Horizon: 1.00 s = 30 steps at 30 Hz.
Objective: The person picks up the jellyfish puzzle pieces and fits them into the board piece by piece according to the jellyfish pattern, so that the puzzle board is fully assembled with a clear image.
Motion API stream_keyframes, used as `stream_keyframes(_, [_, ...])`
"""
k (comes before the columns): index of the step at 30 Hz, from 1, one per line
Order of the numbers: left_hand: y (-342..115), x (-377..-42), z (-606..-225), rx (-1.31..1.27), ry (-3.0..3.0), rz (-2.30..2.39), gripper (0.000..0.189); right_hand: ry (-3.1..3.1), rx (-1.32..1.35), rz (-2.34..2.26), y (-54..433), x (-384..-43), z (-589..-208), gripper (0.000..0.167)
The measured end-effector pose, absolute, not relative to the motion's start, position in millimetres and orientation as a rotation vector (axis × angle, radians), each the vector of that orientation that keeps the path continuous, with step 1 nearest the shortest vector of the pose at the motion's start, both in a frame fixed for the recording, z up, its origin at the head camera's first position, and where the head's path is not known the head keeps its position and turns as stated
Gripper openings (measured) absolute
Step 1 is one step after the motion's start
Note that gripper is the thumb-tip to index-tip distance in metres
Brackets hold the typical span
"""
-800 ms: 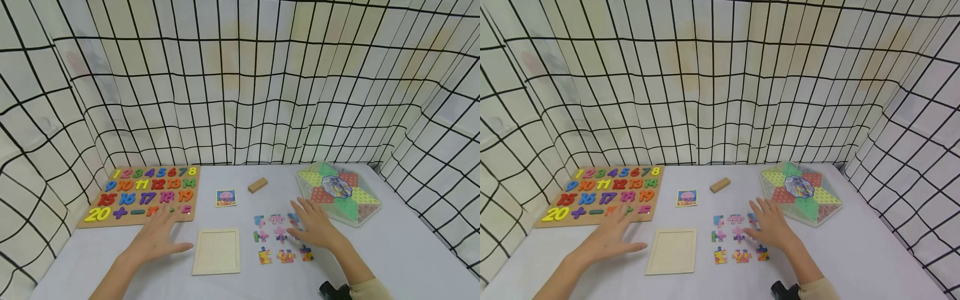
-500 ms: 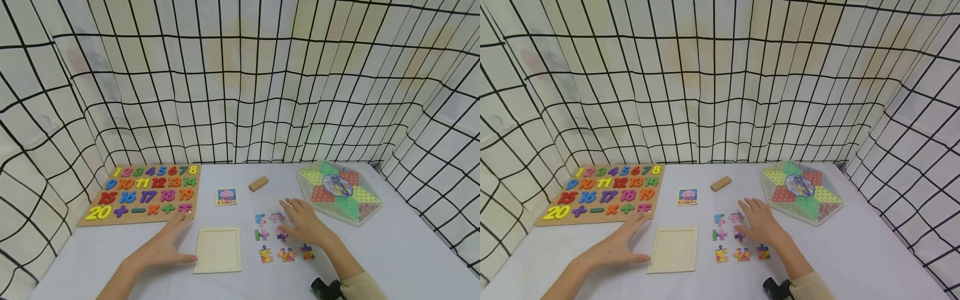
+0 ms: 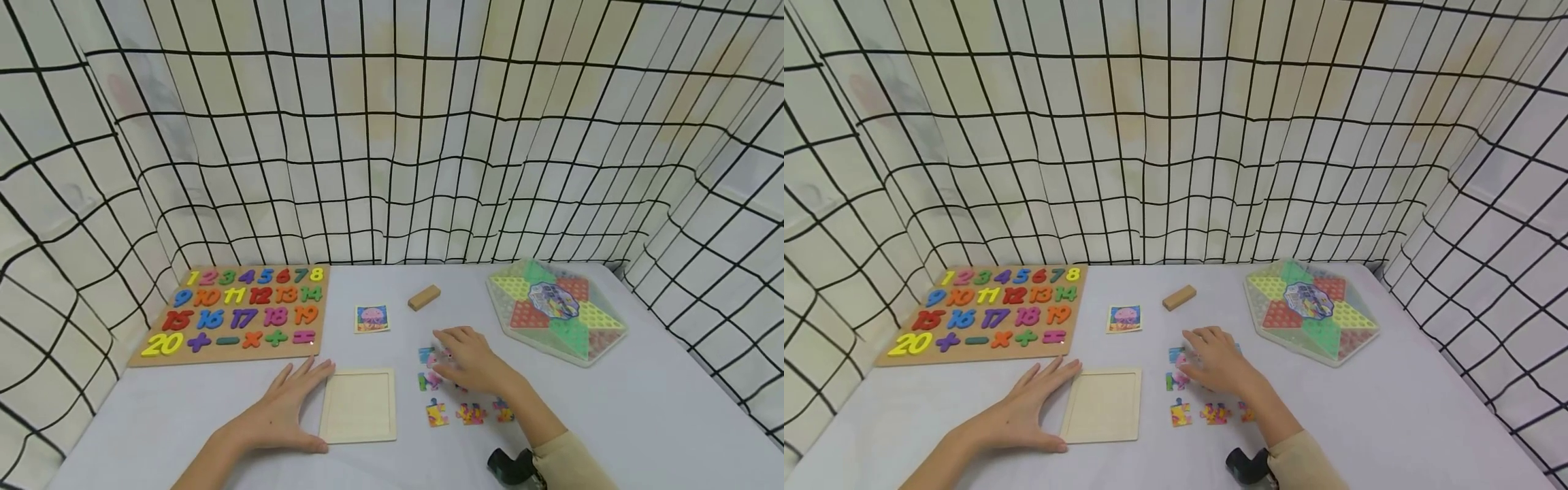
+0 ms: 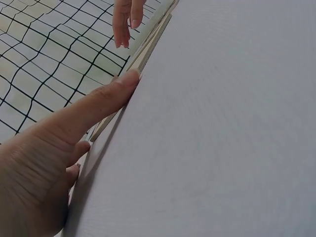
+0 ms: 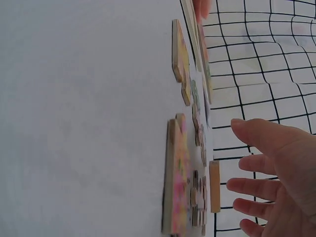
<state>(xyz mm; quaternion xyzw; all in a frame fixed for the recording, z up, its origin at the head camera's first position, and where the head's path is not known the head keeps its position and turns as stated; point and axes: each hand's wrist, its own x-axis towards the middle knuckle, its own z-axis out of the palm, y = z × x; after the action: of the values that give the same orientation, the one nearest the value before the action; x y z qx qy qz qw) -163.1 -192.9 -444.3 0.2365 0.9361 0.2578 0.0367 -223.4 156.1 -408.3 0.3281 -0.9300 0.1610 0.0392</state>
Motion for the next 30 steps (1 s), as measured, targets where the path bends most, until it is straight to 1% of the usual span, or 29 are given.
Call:
stream_keyframes(9, [-189.8, -161.2, -445.9, 0.805, 2.898, 0.824, 0.115, -2.852, 0.986, 0.484, 142.9, -231.1, -415.4, 0.052])
stream_keyframes(19, [-186.3, -158.3, -449.2, 0.784, 2.927, 0.769, 0.115, -2.860, 0.885, 0.496, 136.6, -234.0, -427.6, 0.050])
stream_keyframes(21, [-185.7, -158.2, -449.3, 0.785, 2.943, 0.745, 0.115, -2.847, 0.880, 0.489, 136.6, -234.8, -429.2, 0.047])
stream_keyframes(27, [-184.3, -158.2, -449.5, 0.813, 2.968, 0.713, 0.111, -2.805, 0.887, 0.458, 138.6, -238.1, -435.3, 0.031])
stream_keyframes(30, [-184.5, -158.8, -449.5, 0.821, 2.974, 0.715, 0.110, -2.788, 0.889, 0.480, 139.5, -239.3, -437.4, 0.029])
